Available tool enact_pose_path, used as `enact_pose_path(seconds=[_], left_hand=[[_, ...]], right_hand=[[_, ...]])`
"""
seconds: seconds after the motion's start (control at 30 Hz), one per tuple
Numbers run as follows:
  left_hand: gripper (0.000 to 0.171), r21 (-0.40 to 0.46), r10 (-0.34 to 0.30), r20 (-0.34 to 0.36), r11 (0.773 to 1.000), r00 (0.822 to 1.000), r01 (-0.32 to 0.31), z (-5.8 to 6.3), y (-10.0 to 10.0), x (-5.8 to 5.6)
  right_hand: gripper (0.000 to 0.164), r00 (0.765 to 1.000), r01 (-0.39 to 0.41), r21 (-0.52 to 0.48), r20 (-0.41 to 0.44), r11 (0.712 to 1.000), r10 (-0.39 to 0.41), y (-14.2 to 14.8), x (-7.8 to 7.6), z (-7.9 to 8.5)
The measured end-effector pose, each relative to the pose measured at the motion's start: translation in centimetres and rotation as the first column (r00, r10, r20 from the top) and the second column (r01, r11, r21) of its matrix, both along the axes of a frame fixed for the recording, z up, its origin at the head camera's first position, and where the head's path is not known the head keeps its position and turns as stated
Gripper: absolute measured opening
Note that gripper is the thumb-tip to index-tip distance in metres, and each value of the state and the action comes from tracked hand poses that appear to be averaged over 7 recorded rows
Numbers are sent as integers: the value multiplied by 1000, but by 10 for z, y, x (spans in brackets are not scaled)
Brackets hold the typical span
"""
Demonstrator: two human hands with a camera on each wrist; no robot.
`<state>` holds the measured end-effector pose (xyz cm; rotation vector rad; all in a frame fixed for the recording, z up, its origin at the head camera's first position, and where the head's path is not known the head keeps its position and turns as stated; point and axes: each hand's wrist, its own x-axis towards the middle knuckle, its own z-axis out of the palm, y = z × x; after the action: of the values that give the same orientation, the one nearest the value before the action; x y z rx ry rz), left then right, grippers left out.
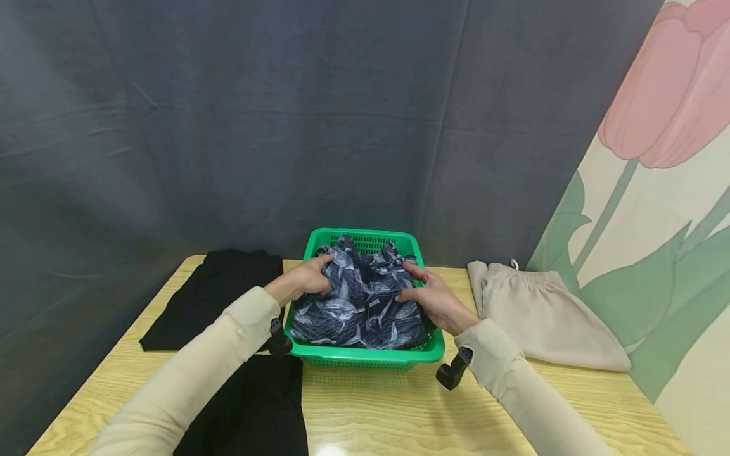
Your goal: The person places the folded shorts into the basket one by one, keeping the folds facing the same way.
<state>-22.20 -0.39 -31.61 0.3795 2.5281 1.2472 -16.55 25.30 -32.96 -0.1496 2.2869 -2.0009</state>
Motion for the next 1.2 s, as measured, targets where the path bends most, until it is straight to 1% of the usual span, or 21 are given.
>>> enact_pose_path(seconds=[0.1,0.27,0.4,0.57,0.67,0.8,1.0,1.2], left_hand=[[93,-33,-17,29,999,999,18,-4,0,-1],[96,-38,-53,65,998,997,55,-11,1,-1],[99,-39,-63,76,997,995,66,-17,2,-1],[100,-54,-60,77,996,995,64,-22,3,-3],[100,-65,-57,77,996,995,62,-23,4,-4],[99,-83,-51,97,995,994,59,-23,3,-5],[96,-86,-60,115,994,992,70,-21,3,-4],[91,-92,-56,84,994,995,63,-23,3,-1]], right_hand=[[86,999,-14,13,35,1000,14,2,-1,-6],[88,996,-56,38,68,998,54,3,-2,-13],[88,993,-79,60,90,995,74,3,-3,-14],[88,988,-121,126,116,985,106,2,-4,-12],[88,984,-147,159,126,976,128,2,-6,-11],[88,980,-160,177,143,971,136,2,-9,-12],[88,984,-149,221,134,964,121,1,-9,-12],[87,986,-138,268,129,953,106,0,-9,-14]])
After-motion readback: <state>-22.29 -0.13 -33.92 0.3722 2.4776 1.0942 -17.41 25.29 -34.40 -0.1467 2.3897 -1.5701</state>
